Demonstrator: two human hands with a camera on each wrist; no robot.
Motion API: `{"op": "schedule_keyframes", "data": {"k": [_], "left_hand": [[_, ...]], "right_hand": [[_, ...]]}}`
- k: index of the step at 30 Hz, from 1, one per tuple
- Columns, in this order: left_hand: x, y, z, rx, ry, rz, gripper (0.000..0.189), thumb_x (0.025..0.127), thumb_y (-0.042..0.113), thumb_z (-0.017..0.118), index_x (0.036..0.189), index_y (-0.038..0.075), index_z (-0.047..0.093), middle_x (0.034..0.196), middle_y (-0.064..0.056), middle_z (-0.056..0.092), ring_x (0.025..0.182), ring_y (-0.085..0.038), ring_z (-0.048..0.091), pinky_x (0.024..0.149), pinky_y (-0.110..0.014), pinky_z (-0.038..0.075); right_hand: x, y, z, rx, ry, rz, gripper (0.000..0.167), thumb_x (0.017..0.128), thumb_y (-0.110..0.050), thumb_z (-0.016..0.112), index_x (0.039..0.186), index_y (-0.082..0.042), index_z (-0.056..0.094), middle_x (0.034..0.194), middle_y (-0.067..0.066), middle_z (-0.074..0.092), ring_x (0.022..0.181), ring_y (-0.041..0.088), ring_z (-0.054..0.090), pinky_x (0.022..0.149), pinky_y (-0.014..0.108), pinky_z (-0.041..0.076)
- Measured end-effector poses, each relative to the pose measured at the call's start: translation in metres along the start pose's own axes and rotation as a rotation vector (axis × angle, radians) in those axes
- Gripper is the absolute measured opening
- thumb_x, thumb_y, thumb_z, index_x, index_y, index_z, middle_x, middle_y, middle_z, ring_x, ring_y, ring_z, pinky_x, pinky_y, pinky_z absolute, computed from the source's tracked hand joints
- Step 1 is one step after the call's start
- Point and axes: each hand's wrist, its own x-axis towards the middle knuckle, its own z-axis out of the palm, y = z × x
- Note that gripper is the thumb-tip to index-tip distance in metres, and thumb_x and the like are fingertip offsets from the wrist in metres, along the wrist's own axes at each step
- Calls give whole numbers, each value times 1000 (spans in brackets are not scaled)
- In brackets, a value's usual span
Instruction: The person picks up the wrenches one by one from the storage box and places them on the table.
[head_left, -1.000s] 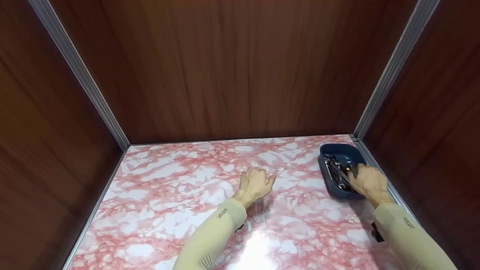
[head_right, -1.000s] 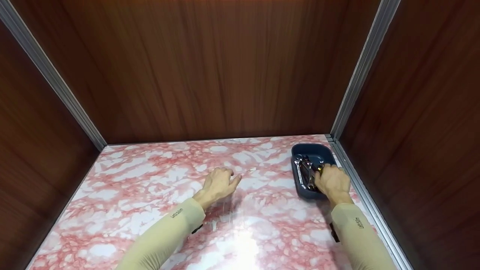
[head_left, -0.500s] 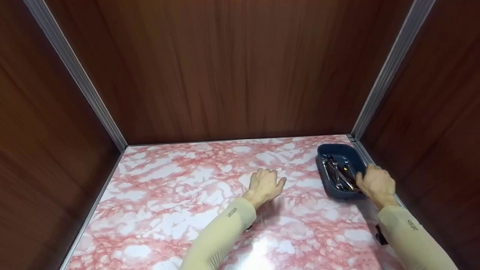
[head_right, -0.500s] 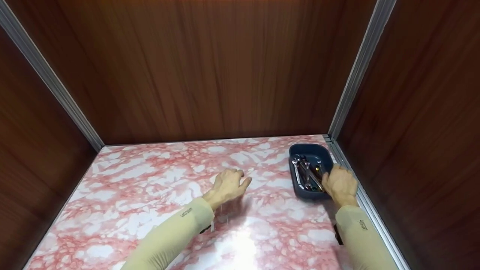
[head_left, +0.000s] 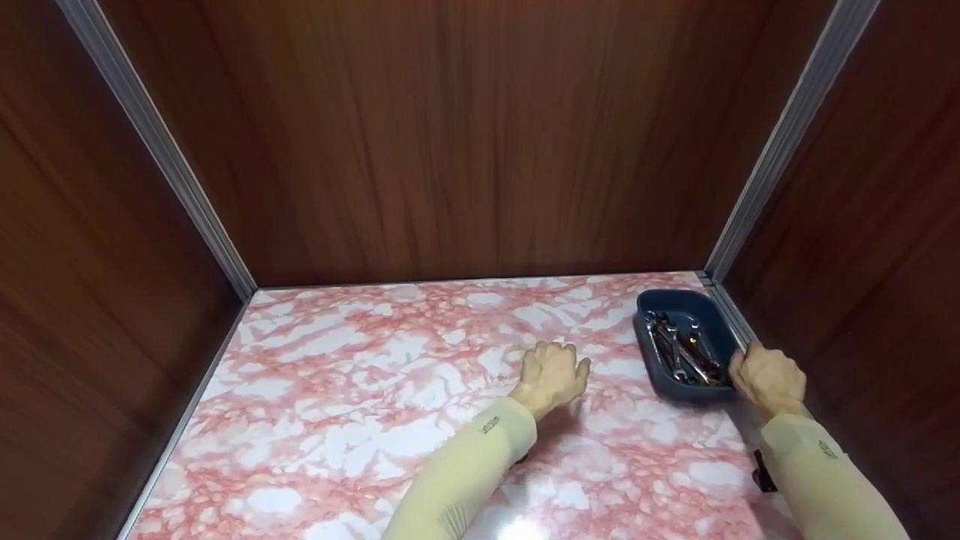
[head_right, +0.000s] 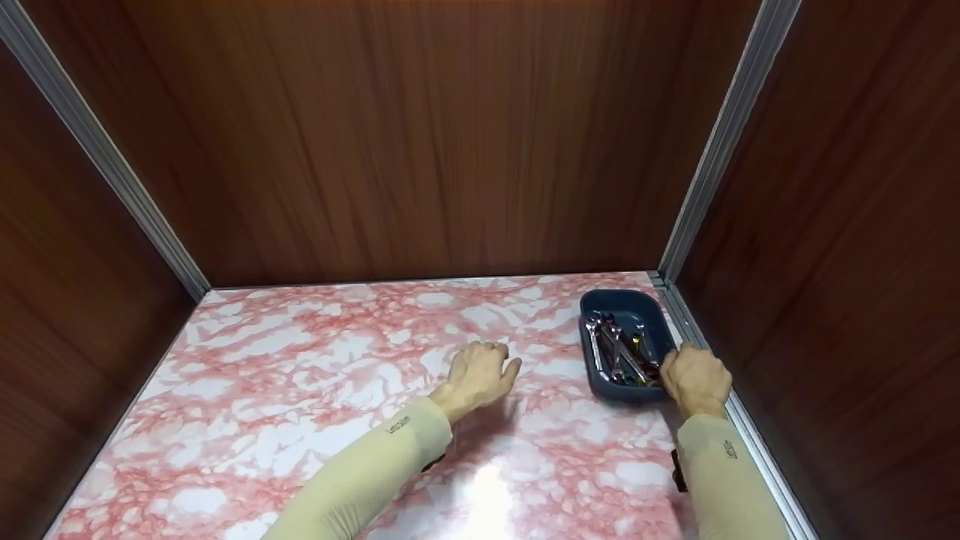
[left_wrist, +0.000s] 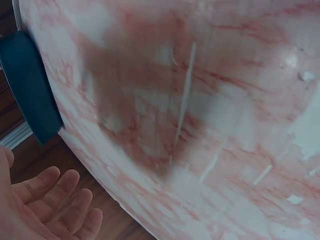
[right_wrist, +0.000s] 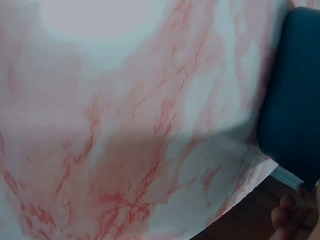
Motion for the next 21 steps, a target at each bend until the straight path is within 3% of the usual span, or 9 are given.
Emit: {"op": "schedule_keyframes", "data": {"k": [6,13,21], "left_hand": [[1,8,2,14,26,22,47,112,49,51,102,13,78,97,-7,82,93,-27,77,76,-43,63],[4,18,4,39,-15,4,47,113,52,50,110,14,78,104,-6,82,98,-26,76,82,-43,63],[9,27,8,98,4,26,49,113,55,49,113,16,79,106,-4,84,102,-26,76,88,-40,61]], "right_hand": [[1,6,1,20,-34,-25,43,109,-26,40,82,2,60,83,37,69,73,60,70,59,71,54],[3,7,0,19,-73,-7,43,109,-26,38,84,1,61,86,35,70,76,59,71,63,71,54],[4,-5,4,25,-62,-41,43,111,-25,36,92,4,63,88,37,71,76,59,71,62,70,55]]}}
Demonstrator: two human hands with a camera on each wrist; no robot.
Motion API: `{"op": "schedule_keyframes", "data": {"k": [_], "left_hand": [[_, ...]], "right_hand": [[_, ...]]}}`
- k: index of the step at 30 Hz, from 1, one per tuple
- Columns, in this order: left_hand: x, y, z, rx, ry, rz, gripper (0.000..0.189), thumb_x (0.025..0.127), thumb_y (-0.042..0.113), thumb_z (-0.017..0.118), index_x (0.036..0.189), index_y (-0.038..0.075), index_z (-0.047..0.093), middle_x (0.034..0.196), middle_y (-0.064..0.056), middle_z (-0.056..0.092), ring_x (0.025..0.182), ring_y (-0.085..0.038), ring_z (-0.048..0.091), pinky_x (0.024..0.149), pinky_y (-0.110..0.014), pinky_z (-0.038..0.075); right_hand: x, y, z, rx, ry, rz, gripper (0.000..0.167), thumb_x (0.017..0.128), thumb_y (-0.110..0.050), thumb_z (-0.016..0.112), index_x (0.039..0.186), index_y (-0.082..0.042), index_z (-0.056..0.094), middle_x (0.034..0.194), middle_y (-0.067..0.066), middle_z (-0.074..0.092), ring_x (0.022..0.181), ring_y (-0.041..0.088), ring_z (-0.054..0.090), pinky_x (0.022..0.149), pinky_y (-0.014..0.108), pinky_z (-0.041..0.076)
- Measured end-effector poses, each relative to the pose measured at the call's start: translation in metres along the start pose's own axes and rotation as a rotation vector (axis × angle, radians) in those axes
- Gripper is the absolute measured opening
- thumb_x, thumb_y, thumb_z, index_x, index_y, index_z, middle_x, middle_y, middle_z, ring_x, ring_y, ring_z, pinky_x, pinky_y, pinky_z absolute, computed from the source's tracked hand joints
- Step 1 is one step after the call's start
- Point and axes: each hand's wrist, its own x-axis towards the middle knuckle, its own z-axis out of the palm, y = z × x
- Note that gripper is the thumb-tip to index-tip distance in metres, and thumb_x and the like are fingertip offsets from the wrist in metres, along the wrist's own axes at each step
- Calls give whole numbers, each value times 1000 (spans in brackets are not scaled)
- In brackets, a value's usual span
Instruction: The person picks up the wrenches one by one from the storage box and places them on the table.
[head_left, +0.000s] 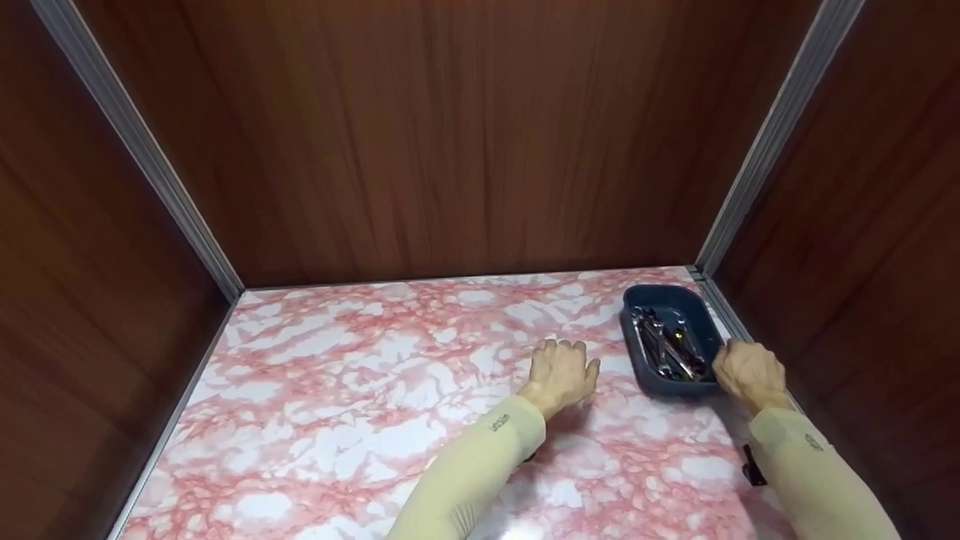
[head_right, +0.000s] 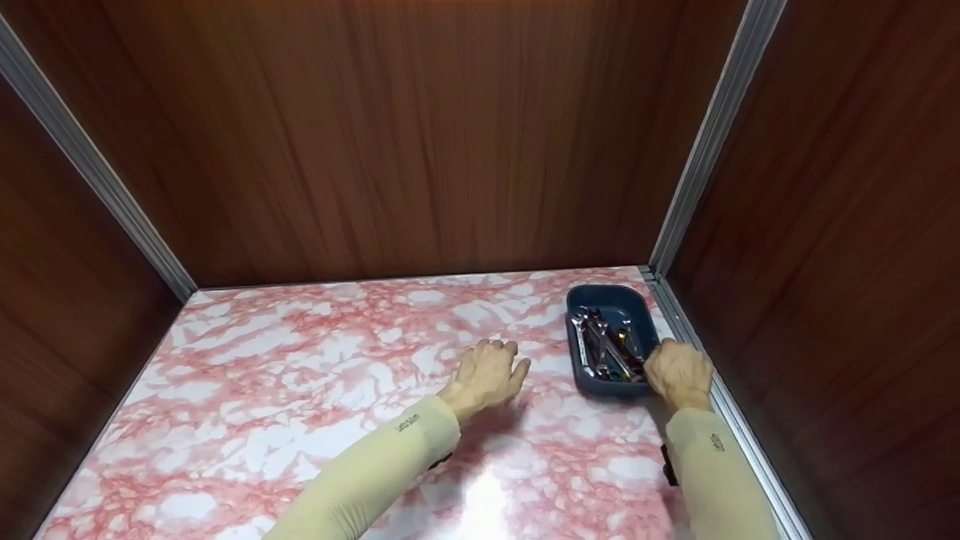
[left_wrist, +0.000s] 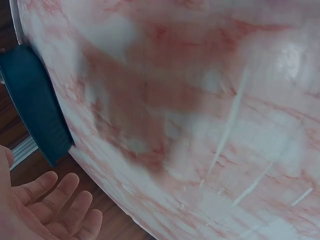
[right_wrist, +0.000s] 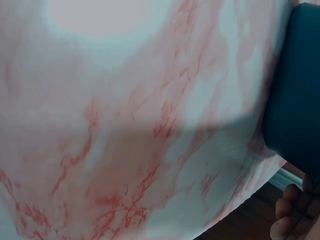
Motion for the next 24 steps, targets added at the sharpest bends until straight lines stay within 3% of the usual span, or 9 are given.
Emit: {"op": "schedule_keyframes", "data": {"k": [7,15,24], "left_hand": [[3,11,-2,-56,-49,-11,50,113,55,48,121,16,77,115,-4,83,109,-26,76,92,-42,61],[7,20,0,-66,-54,-6,49,113,55,49,121,16,77,113,-4,83,104,-24,76,87,-42,63],[9,30,5,-105,-93,-38,52,112,58,50,125,15,76,115,-6,83,103,-26,76,86,-43,63]], "right_hand": [[1,-8,0,0,-21,-3,43,111,-24,36,95,5,64,91,37,71,77,58,72,63,70,56],[-1,-14,1,-5,-22,-7,43,111,-24,38,98,6,64,100,45,71,88,66,71,70,72,58],[-4,-24,4,-48,-1,-65,39,110,-24,42,89,2,63,83,33,71,76,56,72,64,66,56]]}}
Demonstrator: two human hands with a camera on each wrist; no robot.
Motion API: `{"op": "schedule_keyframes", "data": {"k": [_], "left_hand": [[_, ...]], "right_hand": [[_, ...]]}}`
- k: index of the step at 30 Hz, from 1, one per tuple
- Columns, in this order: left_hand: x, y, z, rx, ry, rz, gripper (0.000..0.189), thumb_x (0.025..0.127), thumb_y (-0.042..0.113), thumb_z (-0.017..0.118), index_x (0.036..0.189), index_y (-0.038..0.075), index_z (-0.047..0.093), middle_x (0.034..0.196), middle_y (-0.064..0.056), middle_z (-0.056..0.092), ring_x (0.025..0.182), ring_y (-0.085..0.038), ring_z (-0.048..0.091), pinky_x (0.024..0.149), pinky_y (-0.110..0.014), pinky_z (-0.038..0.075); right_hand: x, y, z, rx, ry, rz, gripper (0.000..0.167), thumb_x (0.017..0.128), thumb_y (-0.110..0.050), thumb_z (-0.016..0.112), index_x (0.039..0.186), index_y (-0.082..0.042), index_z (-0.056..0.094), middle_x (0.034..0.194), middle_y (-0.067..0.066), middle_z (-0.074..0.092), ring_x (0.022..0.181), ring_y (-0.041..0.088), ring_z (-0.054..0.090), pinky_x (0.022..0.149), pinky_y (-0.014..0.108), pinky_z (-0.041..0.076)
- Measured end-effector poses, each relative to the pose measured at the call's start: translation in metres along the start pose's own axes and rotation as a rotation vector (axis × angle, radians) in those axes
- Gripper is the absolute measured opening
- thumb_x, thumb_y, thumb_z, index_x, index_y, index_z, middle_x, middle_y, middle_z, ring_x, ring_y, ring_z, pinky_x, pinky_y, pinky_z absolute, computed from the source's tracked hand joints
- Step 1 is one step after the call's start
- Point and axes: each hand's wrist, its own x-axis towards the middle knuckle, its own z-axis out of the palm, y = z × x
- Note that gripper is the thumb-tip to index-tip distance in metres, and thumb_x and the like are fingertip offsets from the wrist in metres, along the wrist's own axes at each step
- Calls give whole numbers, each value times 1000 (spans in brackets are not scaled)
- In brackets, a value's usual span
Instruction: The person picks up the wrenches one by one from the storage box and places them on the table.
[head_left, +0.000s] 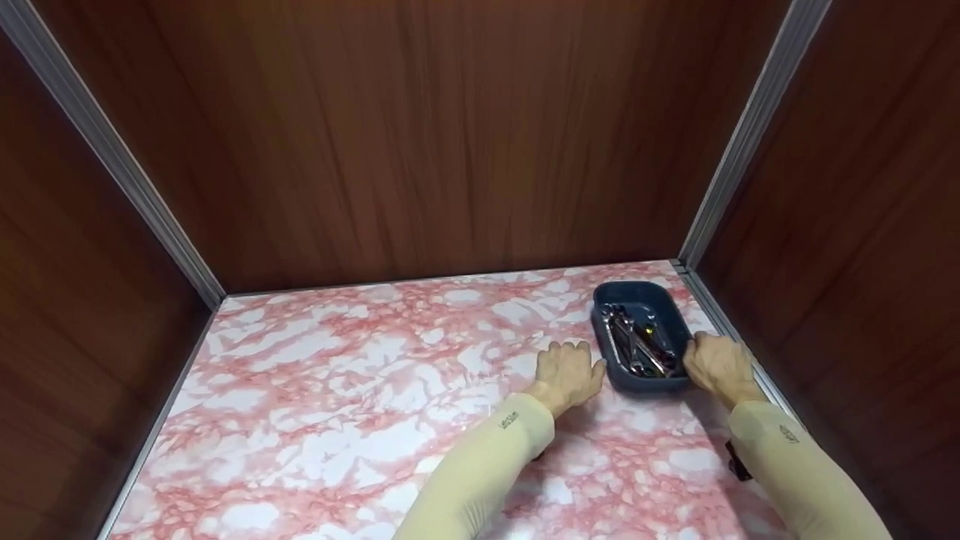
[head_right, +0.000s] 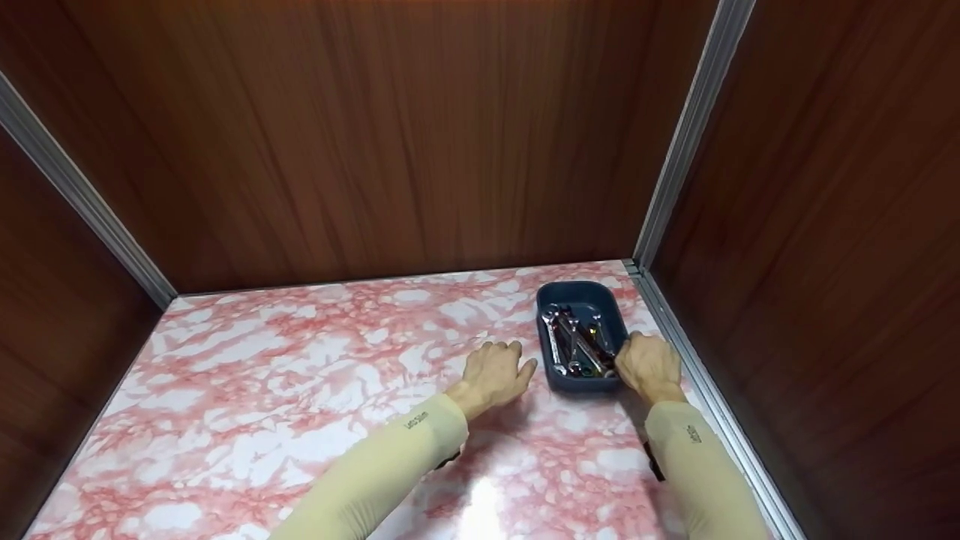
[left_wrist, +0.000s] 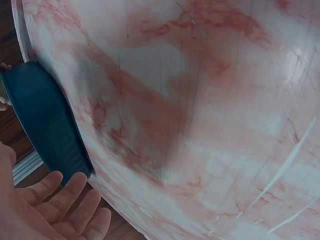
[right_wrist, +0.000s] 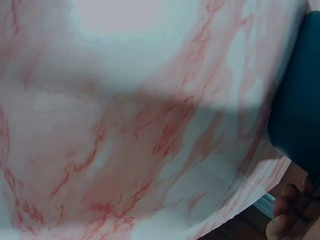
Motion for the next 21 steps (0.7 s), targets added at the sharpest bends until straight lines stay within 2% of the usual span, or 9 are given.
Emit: {"op": "schedule_keyframes", "data": {"k": [7,13,16,21], "left_hand": [[1,4,2,-13,-8,-9,52,112,57,48,127,15,75,115,-6,83,103,-25,75,85,-43,62],[1,4,5,-23,-9,-6,55,112,58,48,128,13,75,114,-8,83,103,-26,76,85,-43,62],[0,3,7,-25,-12,-10,55,112,58,49,130,12,74,112,-9,83,102,-27,76,83,-43,62],[-1,1,9,-25,-15,-32,54,112,58,51,128,11,73,111,-10,83,102,-28,76,83,-44,62]], "right_hand": [[-3,-9,2,-24,8,-46,35,110,-26,46,89,-2,61,76,26,68,67,46,68,56,61,53],[-4,-17,5,-29,27,-78,33,110,-27,50,91,-4,64,84,28,72,75,49,70,58,65,55],[-5,-22,7,-62,63,-100,33,109,-27,52,91,-2,65,85,28,72,81,49,69,62,67,56],[-8,-31,13,-91,159,-162,32,106,-23,55,86,0,64,81,26,72,81,51,69,66,69,56]]}}
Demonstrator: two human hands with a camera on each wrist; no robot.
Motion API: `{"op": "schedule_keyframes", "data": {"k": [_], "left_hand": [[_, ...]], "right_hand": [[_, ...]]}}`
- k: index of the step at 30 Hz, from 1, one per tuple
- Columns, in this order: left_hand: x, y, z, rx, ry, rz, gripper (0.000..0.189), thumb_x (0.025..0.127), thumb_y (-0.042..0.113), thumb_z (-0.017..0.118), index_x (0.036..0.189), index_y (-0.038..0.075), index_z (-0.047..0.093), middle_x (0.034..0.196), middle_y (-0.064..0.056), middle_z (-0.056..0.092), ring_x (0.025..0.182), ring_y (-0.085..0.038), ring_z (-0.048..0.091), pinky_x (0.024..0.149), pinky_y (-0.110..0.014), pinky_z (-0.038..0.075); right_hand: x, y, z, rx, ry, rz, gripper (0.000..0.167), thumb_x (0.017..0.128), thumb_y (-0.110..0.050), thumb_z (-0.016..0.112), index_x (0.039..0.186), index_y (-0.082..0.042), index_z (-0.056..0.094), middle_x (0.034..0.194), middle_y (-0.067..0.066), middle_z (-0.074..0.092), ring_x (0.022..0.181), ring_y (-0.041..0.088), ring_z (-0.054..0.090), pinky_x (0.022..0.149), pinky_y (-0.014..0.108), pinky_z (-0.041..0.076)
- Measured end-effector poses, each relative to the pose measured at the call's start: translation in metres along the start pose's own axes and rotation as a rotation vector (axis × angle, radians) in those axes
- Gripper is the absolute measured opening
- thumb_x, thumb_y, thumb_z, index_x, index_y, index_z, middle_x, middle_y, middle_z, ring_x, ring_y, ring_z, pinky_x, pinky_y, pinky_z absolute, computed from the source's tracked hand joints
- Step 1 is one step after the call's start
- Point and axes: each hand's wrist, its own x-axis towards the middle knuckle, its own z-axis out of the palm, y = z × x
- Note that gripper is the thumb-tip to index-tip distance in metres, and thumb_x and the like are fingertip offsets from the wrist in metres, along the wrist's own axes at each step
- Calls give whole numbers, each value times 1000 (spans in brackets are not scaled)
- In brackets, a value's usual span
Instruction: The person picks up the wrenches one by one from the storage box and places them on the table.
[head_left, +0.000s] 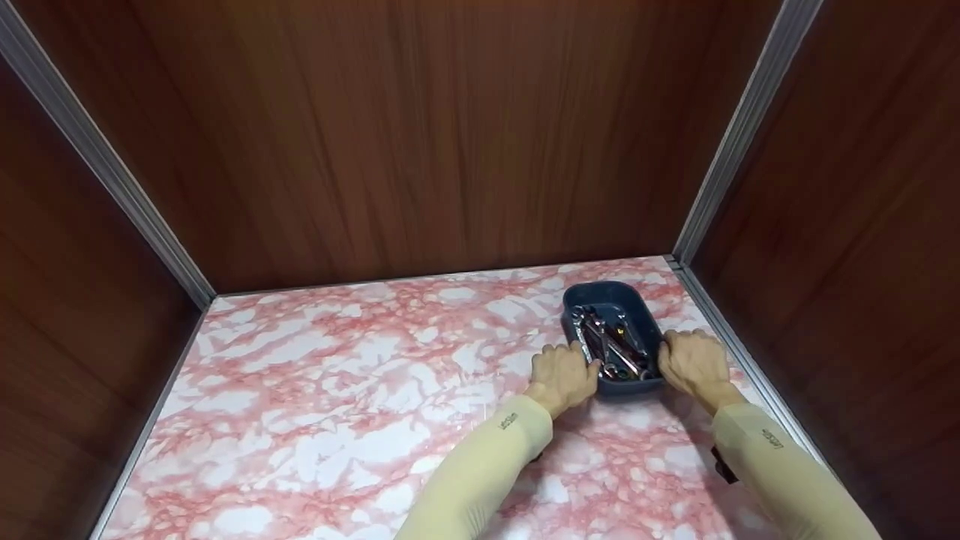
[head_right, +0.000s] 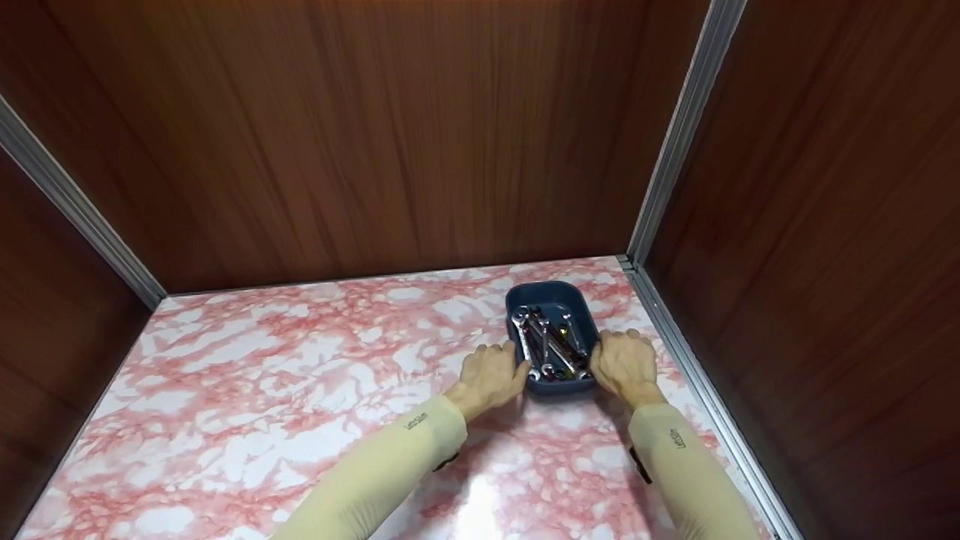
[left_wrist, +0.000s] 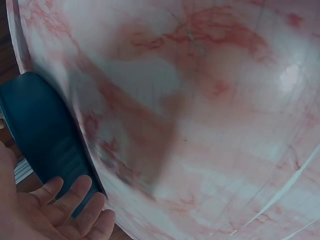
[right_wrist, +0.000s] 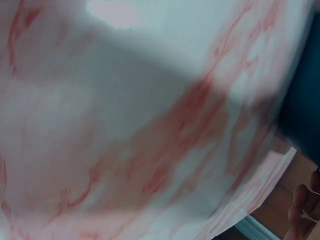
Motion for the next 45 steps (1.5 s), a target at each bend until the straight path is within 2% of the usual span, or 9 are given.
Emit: {"op": "schedule_keyframes", "data": {"k": [4,8,14,17,24,30,37,42,45], "left_hand": [[-2,-3,1,4,-22,-27,57,112,60,49,131,10,71,114,-11,82,104,-28,74,85,-43,62],[-2,-6,2,12,-53,-48,58,113,59,47,135,10,67,117,-12,81,106,-28,73,87,-44,62],[-2,-6,2,29,-49,-84,54,110,55,50,135,10,66,114,-12,80,105,-28,72,86,-42,61],[-3,-7,4,39,-49,-93,53,109,54,51,133,9,65,113,-11,79,104,-27,72,85,-42,61],[-2,-18,9,64,-45,-125,50,108,53,52,132,10,62,116,-12,79,109,-30,72,87,-44,60],[-3,-26,11,113,-41,-108,52,109,54,49,135,11,62,121,-12,79,114,-31,71,93,-47,59],[-6,-38,8,140,-7,-93,53,109,56,49,133,10,62,119,-14,78,112,-32,71,93,-49,58],[-5,-50,6,131,29,-117,46,110,50,52,130,10,63,119,-14,78,109,-33,72,90,-50,58],[-4,-55,6,123,27,-122,46,110,49,52,132,10,61,120,-14,78,110,-35,72,91,-50,57]], "right_hand": [[-1,-8,4,0,53,-28,31,105,-21,55,82,-1,62,78,25,72,79,50,69,67,68,56],[-2,-12,6,8,54,-31,31,105,-20,54,82,-1,60,77,25,70,77,49,67,67,65,56],[1,-14,5,62,-55,-2,26,106,-21,54,90,-2,61,84,24,70,79,45,68,64,64,56],[3,-13,4,72,-121,-24,23,106,-21,55,94,-2,60,84,22,70,78,44,69,63,63,58],[3,-16,6,40,-108,-121,23,106,-23,57,90,-5,59,74,15,65,66,37,65,58,57,56],[2,-22,6,-46,-21,-188,23,105,-23,59,98,-2,66,89,21,71,82,45,68,69,59,58],[3,-30,4,-51,-46,-199,29,108,-25,57,119,-2,71,109,24,75,99,46,70,80,61,60],[4,-37,7,-12,-66,-248,33,110,-26,57,126,-1,71,117,25,77,108,48,72,91,62,61],[4,-41,9,-15,-58,-260,34,110,-27,57,127,0,71,118,26,77,108,48,72,91,62,61]]}}
